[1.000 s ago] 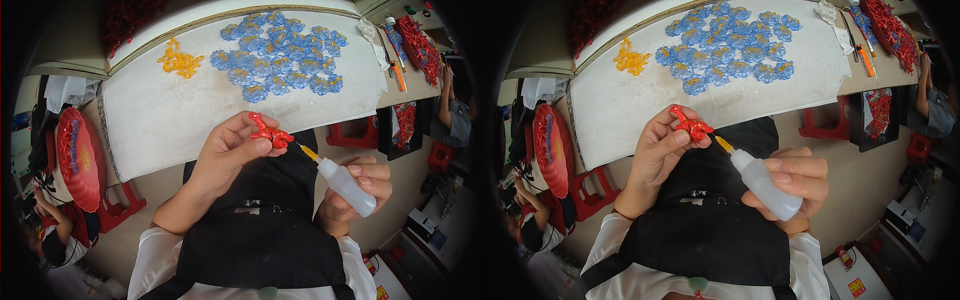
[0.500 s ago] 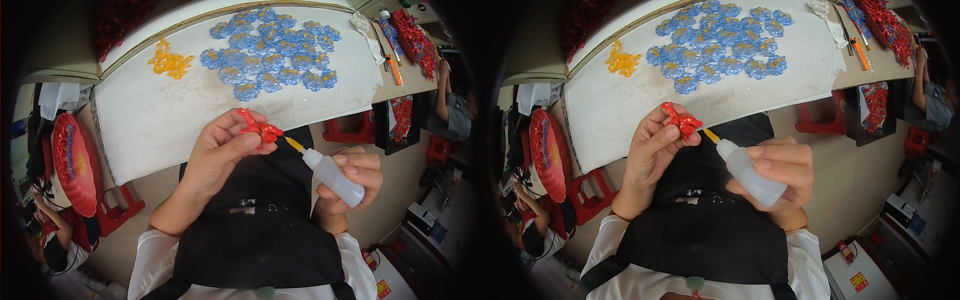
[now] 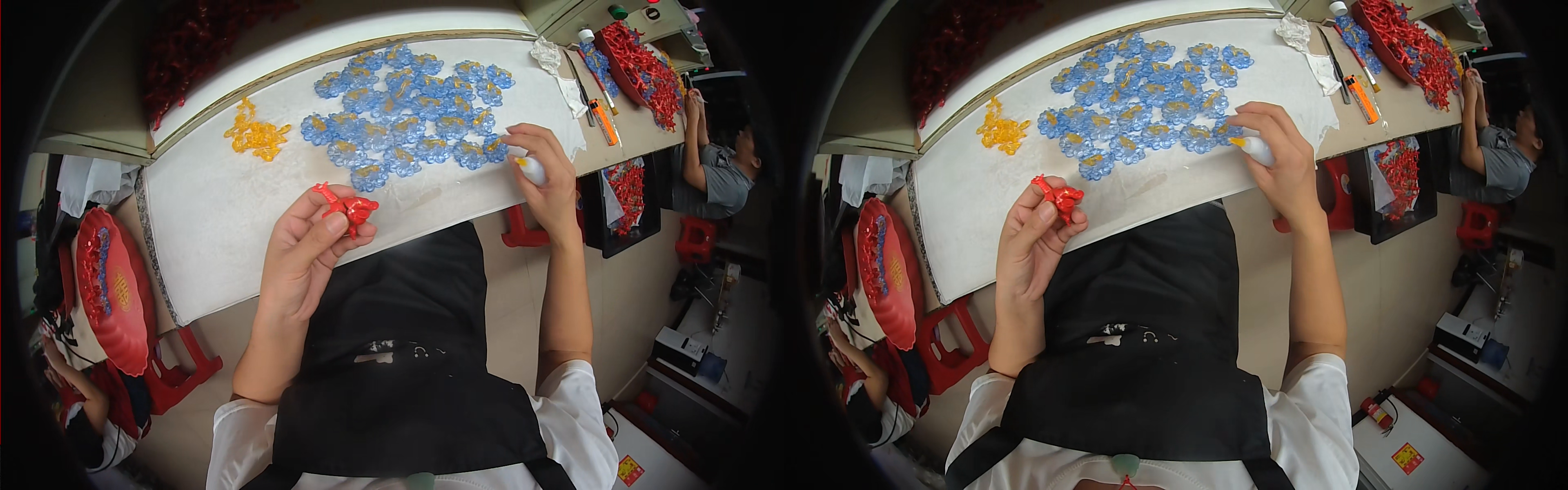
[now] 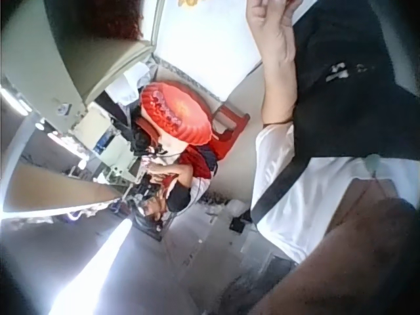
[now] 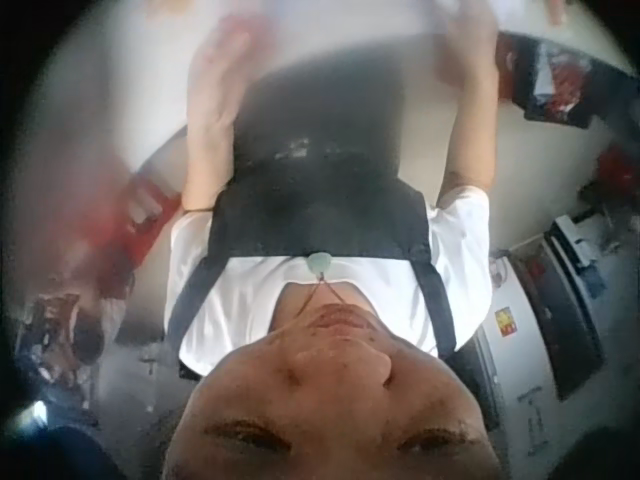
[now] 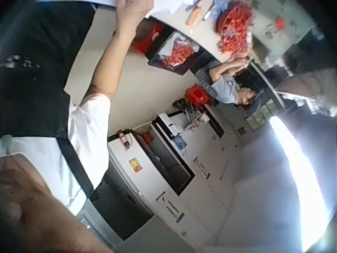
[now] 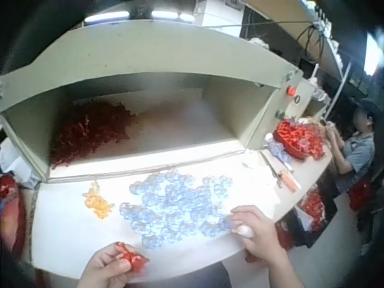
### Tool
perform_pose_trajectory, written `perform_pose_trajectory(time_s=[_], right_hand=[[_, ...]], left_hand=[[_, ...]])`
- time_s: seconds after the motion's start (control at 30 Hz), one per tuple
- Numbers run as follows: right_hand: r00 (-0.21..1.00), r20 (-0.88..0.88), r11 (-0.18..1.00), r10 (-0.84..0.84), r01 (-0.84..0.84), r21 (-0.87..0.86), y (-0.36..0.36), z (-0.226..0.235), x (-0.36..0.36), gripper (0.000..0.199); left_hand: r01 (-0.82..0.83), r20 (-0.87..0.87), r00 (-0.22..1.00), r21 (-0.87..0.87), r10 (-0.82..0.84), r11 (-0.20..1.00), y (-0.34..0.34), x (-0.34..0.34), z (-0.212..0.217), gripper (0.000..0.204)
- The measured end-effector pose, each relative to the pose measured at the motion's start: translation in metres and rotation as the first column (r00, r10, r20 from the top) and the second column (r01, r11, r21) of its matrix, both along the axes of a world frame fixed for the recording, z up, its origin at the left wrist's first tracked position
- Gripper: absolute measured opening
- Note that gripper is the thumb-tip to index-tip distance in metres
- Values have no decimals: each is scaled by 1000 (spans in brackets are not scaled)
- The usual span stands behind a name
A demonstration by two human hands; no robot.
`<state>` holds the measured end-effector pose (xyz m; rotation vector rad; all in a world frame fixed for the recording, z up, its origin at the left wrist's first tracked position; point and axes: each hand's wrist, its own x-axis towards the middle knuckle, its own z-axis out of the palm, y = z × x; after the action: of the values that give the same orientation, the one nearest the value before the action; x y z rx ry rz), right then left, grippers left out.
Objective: The person applies glue to toy figurines with a squeeze bottle, attaches them to plastic bases, and places the assembled figurines onto a tray.
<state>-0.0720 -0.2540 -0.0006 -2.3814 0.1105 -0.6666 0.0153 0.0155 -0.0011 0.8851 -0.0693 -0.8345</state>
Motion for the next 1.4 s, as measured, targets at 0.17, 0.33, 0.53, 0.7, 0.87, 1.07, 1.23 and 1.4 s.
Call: perform_pose_trajectory(time_s=[0.17,0.33,0.53,0.7,0.87,1.07,1.23,1.4], right_hand=[[982,-186,991,-9,-16,-135,-6,2,-8,33],[987,-142,990,-77,58,-128,6,-2,-21,35],[984,-159,969,80,-114,-219,6,3,-28,39],[993,-121,964,-3,-30,-265,5,-15,-49,40],[999,-6,967,51,-50,-251,19,-11,-50,45],[980,178,765,83,-178,619,76,1,-46,25],[902,233,737,363,-431,521,77,17,-34,28],[918,233,709,322,-397,583,84,18,-29,25]], left_hand=[[35,-3,999,9,-35,999,0,2,-3,26],[44,-9,999,14,-44,999,-3,3,-3,25],[71,-50,996,-26,-72,997,-2,3,-6,25],[129,-133,981,-85,-139,988,-5,-3,-2,25],[196,-158,963,-137,-216,971,-3,-7,-3,24],[231,-174,948,-195,-265,953,-4,-15,-2,21],[294,-123,942,-153,-314,943,-4,-19,7,21],[297,-129,943,-86,-306,951,-5,-25,13,22]])
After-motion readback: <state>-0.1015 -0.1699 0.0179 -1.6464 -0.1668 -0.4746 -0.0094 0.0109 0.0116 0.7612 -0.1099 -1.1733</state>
